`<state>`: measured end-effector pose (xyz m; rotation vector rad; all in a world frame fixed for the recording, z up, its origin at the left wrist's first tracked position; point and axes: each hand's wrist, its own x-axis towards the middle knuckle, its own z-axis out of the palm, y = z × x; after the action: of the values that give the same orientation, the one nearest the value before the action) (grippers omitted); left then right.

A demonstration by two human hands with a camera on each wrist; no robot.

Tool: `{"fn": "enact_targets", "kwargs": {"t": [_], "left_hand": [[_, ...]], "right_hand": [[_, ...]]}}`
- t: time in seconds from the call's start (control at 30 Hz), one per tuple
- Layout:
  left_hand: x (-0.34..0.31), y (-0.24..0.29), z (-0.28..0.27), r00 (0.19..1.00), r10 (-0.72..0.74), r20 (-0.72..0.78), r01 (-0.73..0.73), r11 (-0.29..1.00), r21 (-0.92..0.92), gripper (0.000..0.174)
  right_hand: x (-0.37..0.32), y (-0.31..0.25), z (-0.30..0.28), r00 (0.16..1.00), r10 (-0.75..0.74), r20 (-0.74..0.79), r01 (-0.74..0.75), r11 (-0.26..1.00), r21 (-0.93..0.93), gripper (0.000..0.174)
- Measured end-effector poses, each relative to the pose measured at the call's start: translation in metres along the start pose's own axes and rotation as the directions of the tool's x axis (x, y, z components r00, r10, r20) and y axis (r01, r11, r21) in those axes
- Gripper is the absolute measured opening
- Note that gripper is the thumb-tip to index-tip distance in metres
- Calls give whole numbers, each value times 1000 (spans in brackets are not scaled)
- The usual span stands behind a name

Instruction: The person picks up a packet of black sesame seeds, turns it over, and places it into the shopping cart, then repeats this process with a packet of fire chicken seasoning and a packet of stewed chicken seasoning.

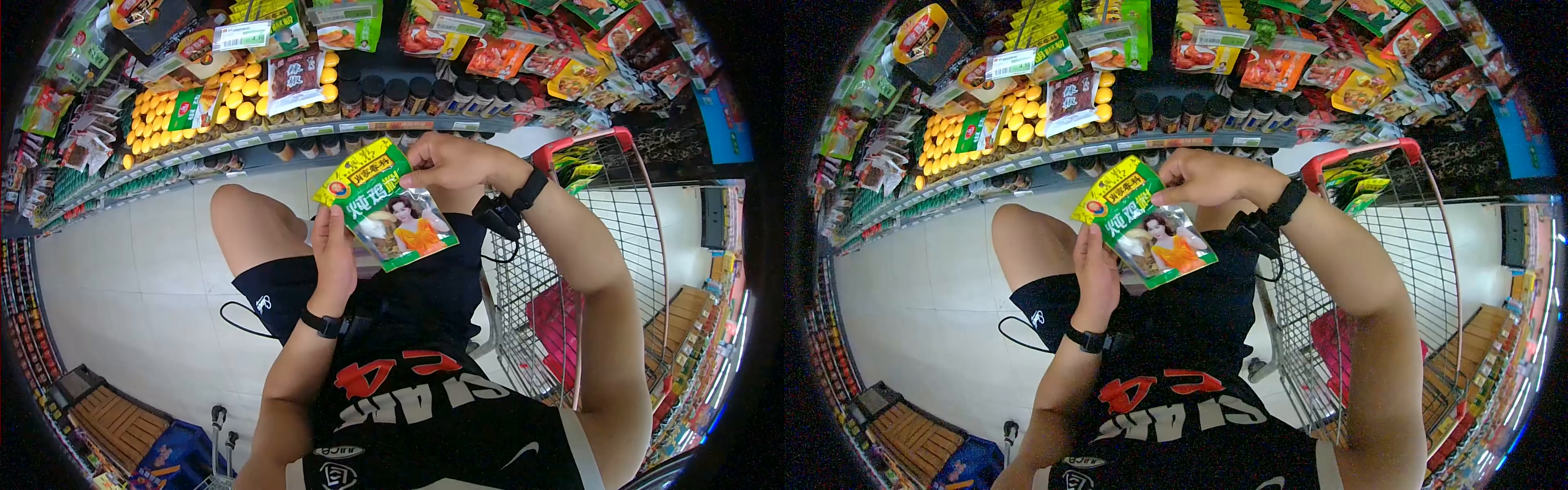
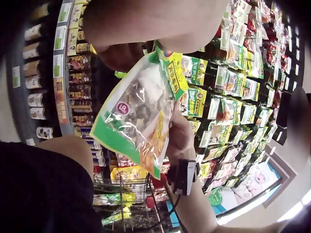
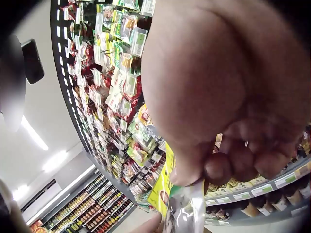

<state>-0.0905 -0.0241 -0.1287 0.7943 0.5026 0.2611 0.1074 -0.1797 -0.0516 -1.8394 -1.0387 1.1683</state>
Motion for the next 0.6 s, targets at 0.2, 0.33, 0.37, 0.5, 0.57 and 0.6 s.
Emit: {"fn": "enact_targets", "kwargs": {"t": [0.2, 0.33, 0.37, 0.5, 0.57, 0.6], "left_hand": [[3, -3, -8, 999, 48, 6, -48, 995, 82, 31], [3, 0, -5, 997, 73, -2, -73, 996, 60, 31], [3, 1, -5, 997, 74, 9, -74, 994, 79, 31], [2, 1, -9, 996, 82, 32, -86, 987, 135, 29], [2, -1, -12, 996, 81, 32, -85, 986, 142, 27], [2, -2, -13, 997, 76, 33, -80, 987, 140, 27]], "right_hand": [[1, 2, -3, 999, 8, -54, -10, 999, -41, 28], [2, 6, -6, 995, 15, -100, -30, 988, -154, 31], [4, 10, -5, 995, 24, -97, -34, 994, -99, 32], [2, 3, -6, 991, 112, -77, -111, 994, 11, 26], [1, -3, -7, 990, 138, -41, -134, 988, 81, 25], [1, -6, -7, 989, 149, -22, -146, 983, 116, 25]]}}
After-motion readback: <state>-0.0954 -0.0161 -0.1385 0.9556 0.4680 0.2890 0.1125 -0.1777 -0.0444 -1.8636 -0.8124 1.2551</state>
